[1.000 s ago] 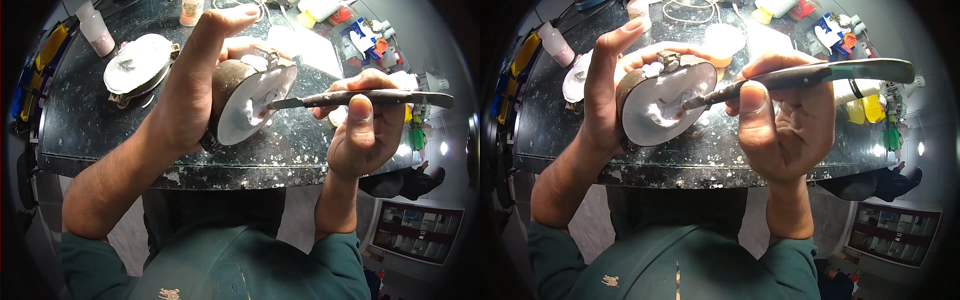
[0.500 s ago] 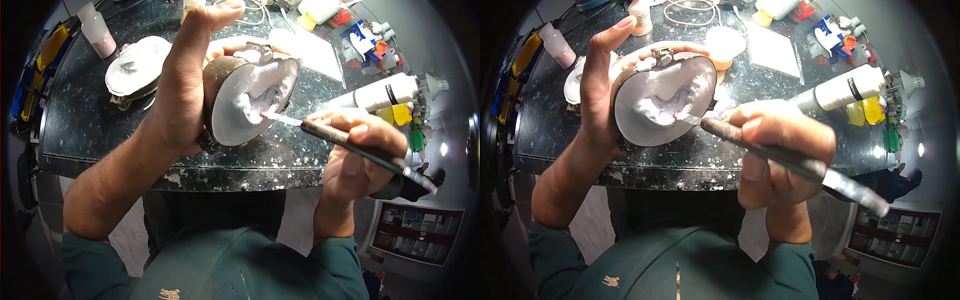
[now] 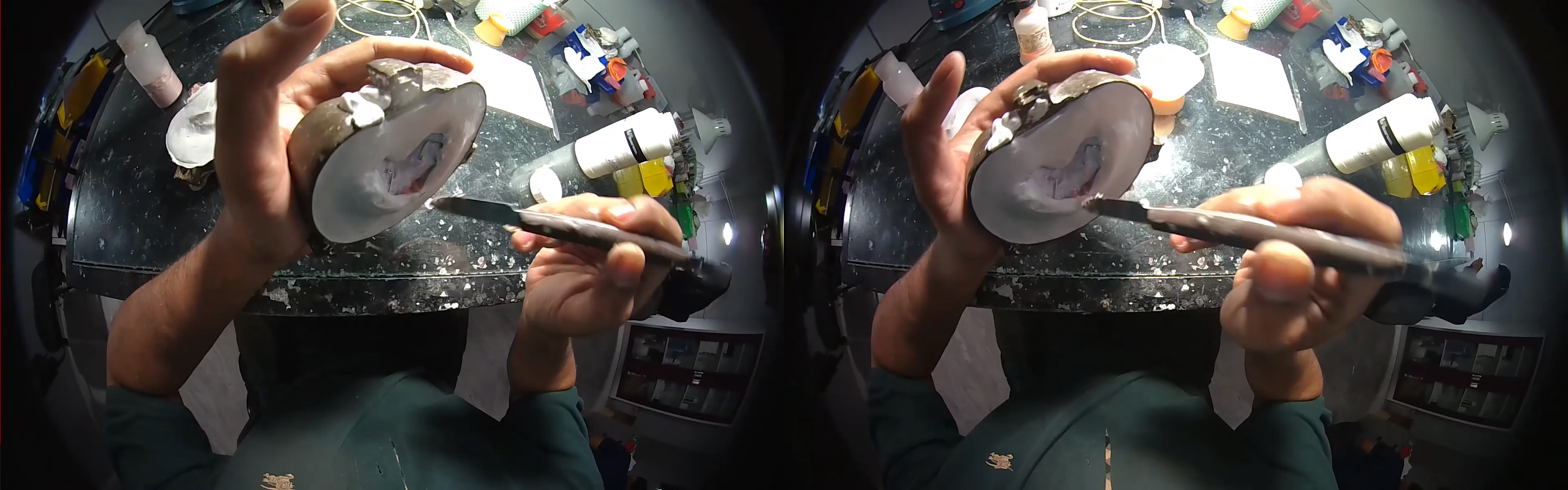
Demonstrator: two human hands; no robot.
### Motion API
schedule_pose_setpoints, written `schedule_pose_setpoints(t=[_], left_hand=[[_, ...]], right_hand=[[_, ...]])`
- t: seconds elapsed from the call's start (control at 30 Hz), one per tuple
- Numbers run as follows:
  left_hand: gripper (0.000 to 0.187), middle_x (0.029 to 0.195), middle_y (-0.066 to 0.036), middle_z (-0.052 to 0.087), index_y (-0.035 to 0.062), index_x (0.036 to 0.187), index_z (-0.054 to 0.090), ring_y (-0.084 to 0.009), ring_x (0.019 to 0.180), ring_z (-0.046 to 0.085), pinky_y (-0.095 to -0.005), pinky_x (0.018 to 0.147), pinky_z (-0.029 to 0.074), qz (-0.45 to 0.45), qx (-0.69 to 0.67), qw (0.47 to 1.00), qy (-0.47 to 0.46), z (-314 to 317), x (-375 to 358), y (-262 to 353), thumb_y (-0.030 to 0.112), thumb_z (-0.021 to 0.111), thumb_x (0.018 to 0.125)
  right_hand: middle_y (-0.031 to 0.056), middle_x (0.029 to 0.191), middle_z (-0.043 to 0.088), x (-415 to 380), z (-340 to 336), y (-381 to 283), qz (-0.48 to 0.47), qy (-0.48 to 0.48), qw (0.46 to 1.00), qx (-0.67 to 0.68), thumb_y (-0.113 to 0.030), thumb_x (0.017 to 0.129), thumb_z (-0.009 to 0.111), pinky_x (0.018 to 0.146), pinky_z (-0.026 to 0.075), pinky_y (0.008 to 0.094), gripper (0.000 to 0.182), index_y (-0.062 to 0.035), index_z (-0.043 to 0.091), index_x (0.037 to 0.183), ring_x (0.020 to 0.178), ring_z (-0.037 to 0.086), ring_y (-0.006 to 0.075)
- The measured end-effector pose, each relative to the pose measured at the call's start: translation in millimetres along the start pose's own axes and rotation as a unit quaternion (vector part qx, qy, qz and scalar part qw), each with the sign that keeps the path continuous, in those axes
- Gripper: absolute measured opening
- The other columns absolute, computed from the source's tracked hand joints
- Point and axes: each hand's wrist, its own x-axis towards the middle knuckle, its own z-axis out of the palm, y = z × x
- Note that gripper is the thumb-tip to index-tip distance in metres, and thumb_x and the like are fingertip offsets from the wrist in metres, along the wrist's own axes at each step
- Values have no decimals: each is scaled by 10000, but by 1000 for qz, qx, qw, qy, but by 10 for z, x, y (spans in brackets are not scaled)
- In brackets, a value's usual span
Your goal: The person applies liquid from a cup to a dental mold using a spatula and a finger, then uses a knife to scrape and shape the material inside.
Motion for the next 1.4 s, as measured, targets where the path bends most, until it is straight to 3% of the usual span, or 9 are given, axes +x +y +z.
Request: schedule_pose_setpoints(t=[0.13,0.23,0.4,0.47,0.6,0.7,0.87,1.0,1.4], left_hand=[[1049,1305,-271,582,-164,1348,476,-331,1176,646,-415,1001,557,-63,-261,960,-76,29,46,-16,768,266,913],[1036,1280,-279,603,-139,1343,508,-330,1154,659,-420,992,559,-155,-85,982,67,116,28,154,776,320,893],[1027,1281,-287,604,-140,1345,506,-330,1121,675,-416,982,563,-141,-128,982,9,135,11,147,768,319,902],[1030,1278,-293,600,-139,1361,487,-333,1116,676,-428,975,567,-181,-28,973,142,307,10,120,768,317,905],[1070,1280,-296,593,-173,1338,484,-343,1133,669,-428,983,565,-46,-169,985,-1,189,17,42,782,307,890],[870,1280,-335,577,-24,1478,399,-382,1134,664,-457,953,586,-150,119,980,54,258,81,250,684,377,972],[637,1312,-421,505,489,1543,154,-461,1095,665,-506,812,637,165,311,925,-142,-191,41,-60,303,516,1053],[621,1325,-424,492,463,1548,184,-462,1098,664,-500,807,639,150,184,968,-79,-143,2,-155,298,520,1052],[832,1271,-425,538,289,1567,206,-437,1129,654,-498,905,601,265,347,891,-123,-163,75,-141,121,712,928]], right_hand=[[148,919,550,76,122,-11,16,16,998,-53,-358,990,635,452,627,396,462,45,450,1118,624,658,240],[150,922,532,105,148,-5,26,-2,999,-38,-340,991,640,451,633,388,458,59,453,1113,643,663,236],[155,917,534,83,154,-12,36,-9,998,-47,-331,988,646,441,632,380,464,75,454,1103,633,667,241],[154,915,537,84,131,-11,39,-9,998,-47,-323,986,650,444,633,384,459,76,455,1104,634,669,242],[166,920,556,132,90,40,19,-18,1000,-14,-284,983,657,453,637,395,432,77,459,1114,628,672,253],[169,926,564,106,89,46,8,-19,1000,-1,-270,981,659,458,639,401,423,78,463,1120,638,678,257],[173,928,572,97,87,78,10,-4,1000,2,-266,980,661,473,645,403,418,80,471,1117,661,688,261],[153,912,543,74,108,65,8,-5,1000,-27,-287,977,667,462,636,399,431,77,477,1110,655,675,252],[133,996,560,82,-38,127,50,8,998,47,-265,991,605,509,608,429,346,22,488,1145,745,686,274]])
